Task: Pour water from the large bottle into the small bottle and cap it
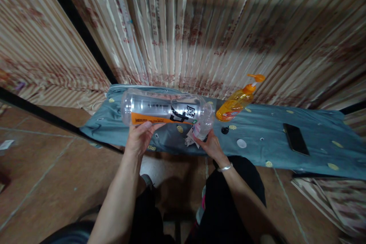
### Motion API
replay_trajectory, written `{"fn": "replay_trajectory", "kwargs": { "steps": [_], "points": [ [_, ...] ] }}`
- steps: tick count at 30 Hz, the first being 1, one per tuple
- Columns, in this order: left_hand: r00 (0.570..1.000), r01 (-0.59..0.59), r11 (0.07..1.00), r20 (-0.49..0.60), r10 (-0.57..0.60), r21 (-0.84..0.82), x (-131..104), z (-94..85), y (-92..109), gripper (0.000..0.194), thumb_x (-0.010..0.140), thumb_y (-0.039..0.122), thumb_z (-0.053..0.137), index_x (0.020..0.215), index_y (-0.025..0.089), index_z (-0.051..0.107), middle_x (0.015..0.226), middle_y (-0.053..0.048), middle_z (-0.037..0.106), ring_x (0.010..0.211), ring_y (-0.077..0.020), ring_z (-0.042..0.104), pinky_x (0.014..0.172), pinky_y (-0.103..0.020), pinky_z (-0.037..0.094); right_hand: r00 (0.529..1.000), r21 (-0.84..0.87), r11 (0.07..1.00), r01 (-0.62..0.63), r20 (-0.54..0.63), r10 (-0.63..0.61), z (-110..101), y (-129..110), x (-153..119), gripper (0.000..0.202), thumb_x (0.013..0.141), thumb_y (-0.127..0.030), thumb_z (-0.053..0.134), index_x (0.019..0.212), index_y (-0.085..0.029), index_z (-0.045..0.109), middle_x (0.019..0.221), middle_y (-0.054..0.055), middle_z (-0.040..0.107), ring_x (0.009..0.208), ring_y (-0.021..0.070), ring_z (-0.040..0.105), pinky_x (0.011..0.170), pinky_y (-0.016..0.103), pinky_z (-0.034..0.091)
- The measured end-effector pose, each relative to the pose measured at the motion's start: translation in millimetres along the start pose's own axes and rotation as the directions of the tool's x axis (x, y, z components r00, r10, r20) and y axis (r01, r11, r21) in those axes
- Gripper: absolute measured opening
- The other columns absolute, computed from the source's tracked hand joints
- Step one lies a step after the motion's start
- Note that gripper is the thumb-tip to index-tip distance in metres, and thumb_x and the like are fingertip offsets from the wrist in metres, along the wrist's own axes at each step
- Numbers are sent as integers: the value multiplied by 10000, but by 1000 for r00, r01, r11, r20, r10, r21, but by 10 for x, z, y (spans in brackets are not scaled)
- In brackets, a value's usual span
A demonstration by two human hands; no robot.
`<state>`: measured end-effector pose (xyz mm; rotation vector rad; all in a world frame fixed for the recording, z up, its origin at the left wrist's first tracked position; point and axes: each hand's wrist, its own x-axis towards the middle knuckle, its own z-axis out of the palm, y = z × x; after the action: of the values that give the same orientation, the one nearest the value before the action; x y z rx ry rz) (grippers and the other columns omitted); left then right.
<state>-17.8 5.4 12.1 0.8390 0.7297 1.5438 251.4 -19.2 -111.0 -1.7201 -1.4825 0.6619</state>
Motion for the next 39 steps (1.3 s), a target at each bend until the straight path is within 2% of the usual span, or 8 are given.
{"fn": "replay_trajectory", "kwargs": {
  "steps": [7, 11, 17, 21, 25, 29, 39],
  "points": [
    [1000, -9, 1000, -9, 9, -12, 11, 38, 14, 823, 508, 438, 969, 1272, 310, 691, 1006, -62, 791, 863, -322, 767, 838, -608, 647, 999, 61, 998, -15, 40, 13, -25, 2, 20, 785, 693, -447, 869, 1357, -172, 553, 1198, 147, 778, 1084, 363, 755, 931, 481, 601],
    [1000, 7, 1000, 12, -7, -20, 19, 37, 20, 867, 507, 446, 974, 1308, 312, 671, 1042, -67, 791, 785, -285, 766, 823, -580, 658, 997, 118, 993, -20, 71, 12, -29, 11, 43, 815, 651, -424, 906, 1350, -181, 563, 1221, 135, 773, 1124, 352, 741, 979, 489, 589],
    [997, -19, 1000, 77, 19, -10, 43, -6, 0, 770, 581, 437, 934, 1296, 317, 675, 1080, -57, 788, 909, -313, 777, 898, -563, 639, 988, 197, 980, 7, 149, -37, -80, 54, 107, 852, 617, -442, 911, 1361, -196, 575, 1278, 121, 755, 1176, 356, 714, 1050, 536, 556],
    [998, -10, 1000, 59, 10, 1, 38, 0, 3, 723, 573, 420, 927, 1251, 324, 697, 1090, -54, 788, 925, -319, 773, 868, -560, 649, 983, 188, 982, -11, 183, -24, -93, 89, 136, 819, 615, -409, 907, 1338, -180, 601, 1297, 134, 745, 1183, 353, 711, 1064, 522, 547],
    [999, -7, 1000, 37, 7, 9, 32, 21, 16, 802, 538, 445, 943, 1284, 301, 688, 1127, -90, 779, 924, -344, 773, 813, -559, 661, 983, 180, 984, -11, 184, -22, -85, 99, 160, 750, 617, -372, 903, 1293, -189, 637, 1257, 120, 763, 1157, 343, 723, 1025, 490, 569],
    [1000, -6, 1000, 27, 5, 14, 37, 39, 32, 888, 504, 473, 965, 1326, 326, 666, 1112, -79, 782, 856, -327, 775, 808, -582, 660, 984, 151, 989, -5, 178, -22, -82, 81, 165, 675, 652, -350, 873, 1268, -186, 651, 1242, 117, 770, 1155, 336, 725, 1017, 482, 568],
    [998, -11, 999, 56, 9, 32, 48, -1, 12, 889, 563, 485, 942, 1377, 322, 624, 1024, -66, 785, 953, -336, 762, 929, -649, 608, 991, 114, 993, 18, 131, -33, -83, -20, 141, 637, 703, -339, 828, 1287, -170, 641, 1232, 132, 776, 1141, 337, 738, 986, 465, 581]
  ]
}}
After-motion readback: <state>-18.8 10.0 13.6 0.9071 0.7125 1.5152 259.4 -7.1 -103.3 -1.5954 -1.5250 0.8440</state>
